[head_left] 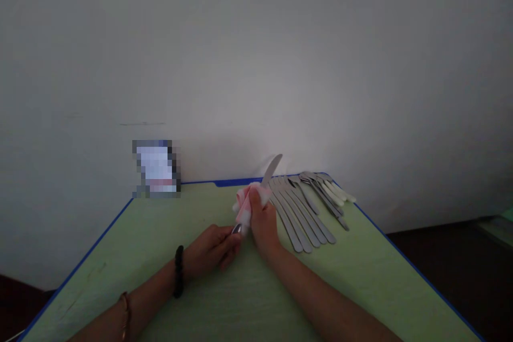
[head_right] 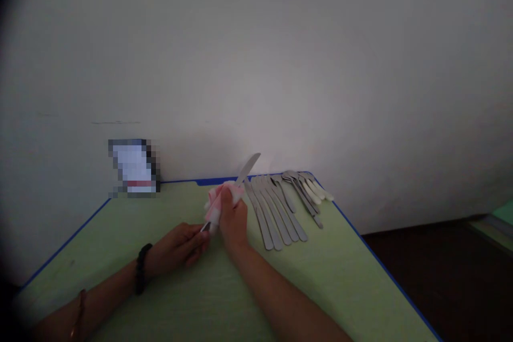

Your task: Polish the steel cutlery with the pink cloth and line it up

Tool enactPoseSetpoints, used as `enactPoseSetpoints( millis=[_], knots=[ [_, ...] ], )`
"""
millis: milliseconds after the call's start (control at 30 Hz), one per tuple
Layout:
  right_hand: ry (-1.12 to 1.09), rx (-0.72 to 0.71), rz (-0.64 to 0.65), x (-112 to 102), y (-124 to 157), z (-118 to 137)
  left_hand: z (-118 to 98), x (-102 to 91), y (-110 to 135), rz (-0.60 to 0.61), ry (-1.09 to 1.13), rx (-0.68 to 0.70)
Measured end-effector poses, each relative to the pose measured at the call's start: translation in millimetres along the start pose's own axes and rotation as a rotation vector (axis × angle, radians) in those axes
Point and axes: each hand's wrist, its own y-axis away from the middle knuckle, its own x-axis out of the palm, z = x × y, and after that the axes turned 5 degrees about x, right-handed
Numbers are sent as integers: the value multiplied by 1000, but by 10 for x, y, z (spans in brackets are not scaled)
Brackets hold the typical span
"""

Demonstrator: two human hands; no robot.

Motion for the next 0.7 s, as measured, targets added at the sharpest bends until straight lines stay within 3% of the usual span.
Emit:
enactPoseSetpoints(
  millis=[333,533,700],
  knots=[
    [26,56,92,65,182,-35,-24,-1,-32,-93,-9,-47],
    [54,9,93,37,147,-46,-130,-4,-9,-79,58,58],
    [86,4,96,30,138,-68,-82,8,-30,-141,14,-37]
  ],
)
